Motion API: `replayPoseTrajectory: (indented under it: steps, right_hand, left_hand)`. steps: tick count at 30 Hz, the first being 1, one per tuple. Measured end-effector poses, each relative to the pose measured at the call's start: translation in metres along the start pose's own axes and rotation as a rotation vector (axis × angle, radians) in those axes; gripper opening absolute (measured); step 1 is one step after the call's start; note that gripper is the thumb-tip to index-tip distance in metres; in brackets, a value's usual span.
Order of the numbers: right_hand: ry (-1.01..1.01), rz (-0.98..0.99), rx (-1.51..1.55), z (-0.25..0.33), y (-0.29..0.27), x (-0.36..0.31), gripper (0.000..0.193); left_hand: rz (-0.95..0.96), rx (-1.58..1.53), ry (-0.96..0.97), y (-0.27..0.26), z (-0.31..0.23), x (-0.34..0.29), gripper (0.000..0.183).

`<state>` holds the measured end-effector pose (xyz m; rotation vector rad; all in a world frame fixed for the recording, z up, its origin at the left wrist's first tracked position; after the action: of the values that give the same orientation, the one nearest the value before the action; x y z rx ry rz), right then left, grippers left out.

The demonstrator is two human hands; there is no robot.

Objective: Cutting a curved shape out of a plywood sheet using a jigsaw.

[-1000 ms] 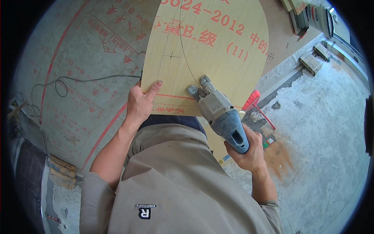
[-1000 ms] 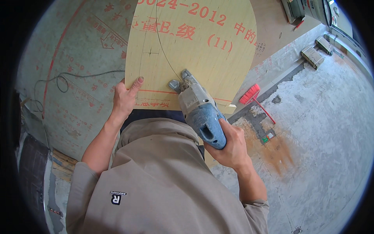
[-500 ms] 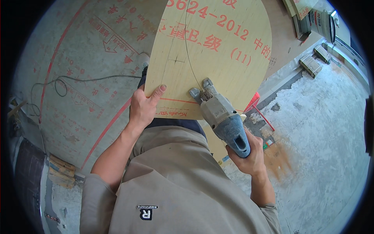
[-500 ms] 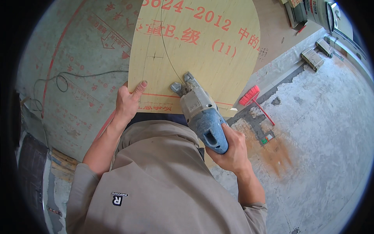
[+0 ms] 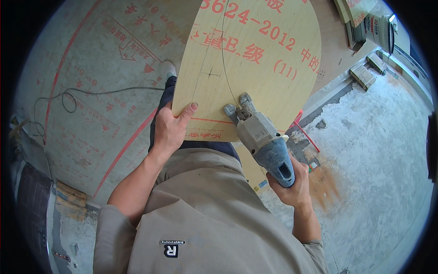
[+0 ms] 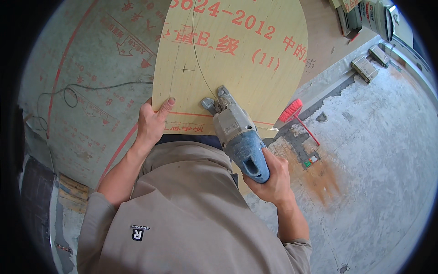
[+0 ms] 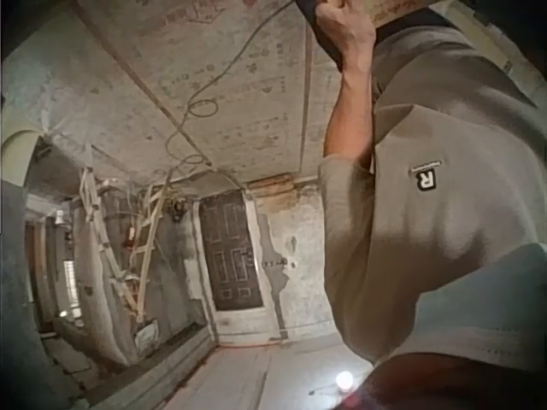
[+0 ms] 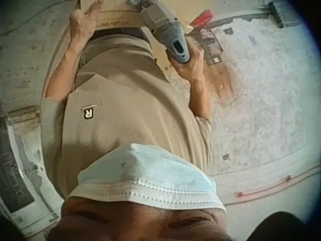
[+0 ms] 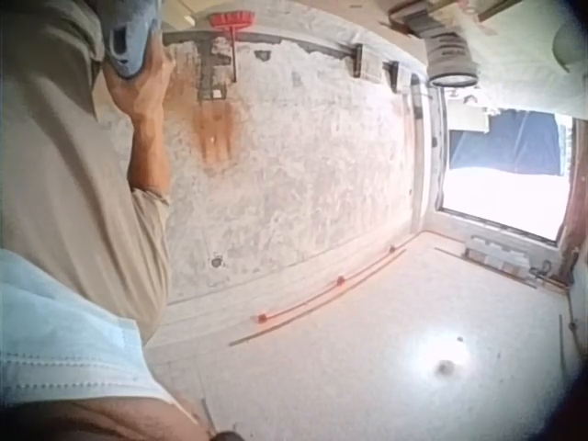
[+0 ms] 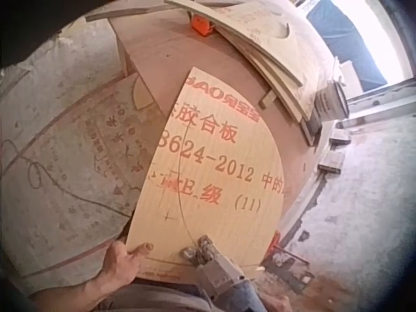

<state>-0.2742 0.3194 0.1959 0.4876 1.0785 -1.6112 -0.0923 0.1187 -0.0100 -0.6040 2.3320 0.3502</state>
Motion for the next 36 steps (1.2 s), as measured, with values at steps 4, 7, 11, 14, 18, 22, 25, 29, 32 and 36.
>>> replayPoseTrajectory:
  steps: [4,7,11,14,18,22,25,29,32,36]
  right_hand:
    - [0.003,-0.010,0.011,0.001,0.000,-0.001,0.025]
    - [0.009,-0.014,0.017,-0.001,0.000,-0.002,0.026]
    - [0.028,-0.016,0.001,-0.006,0.001,-0.006,0.026]
    - [0.042,-0.003,0.001,-0.013,0.002,-0.008,0.026]
    - [0.045,0.011,-0.022,-0.016,0.002,-0.010,0.027]
    - [0.054,0.007,-0.012,-0.018,0.000,-0.012,0.027]
    - [0.058,0.012,-0.016,-0.018,-0.001,-0.012,0.027]
    - [0.019,0.002,-0.036,-0.017,-0.004,-0.010,0.018]
    - [0.024,0.014,-0.054,-0.020,-0.006,-0.010,0.018]
    - [-0.024,0.031,-0.101,-0.022,-0.006,-0.008,0.017]
  left_hand:
    - [0.007,0.024,-0.018,0.000,0.000,-0.001,0.066]
    - [0.001,0.028,-0.003,0.000,-0.003,-0.002,0.065]
    - [0.002,-0.011,-0.014,0.001,-0.001,-0.002,0.061]
    - [0.004,-0.011,-0.021,0.000,0.001,-0.001,0.059]
    - [0.210,-0.083,-0.105,-0.005,0.002,0.013,0.054]
    - [0.393,-0.472,0.010,0.002,-0.013,0.030,0.049]
    - [0.228,-0.220,0.085,0.007,-0.013,0.031,0.048]
    - [0.217,-0.197,0.070,0.021,-0.003,0.020,0.048]
    - [0.183,-0.194,0.078,0.027,0.003,0.018,0.049]
    - [0.157,-0.268,0.068,0.029,0.009,0.017,0.049]
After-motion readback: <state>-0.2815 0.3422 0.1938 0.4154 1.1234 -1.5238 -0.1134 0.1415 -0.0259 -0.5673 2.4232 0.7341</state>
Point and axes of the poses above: each hand's wrist, its own x-axis towards the middle knuckle, its own y-axis out of the palm, z = x × y, the point moved 7 cm from there along x, towards the middle knuckle, and after that the axes turned 10 degrees about z, right-handed, at the moved point
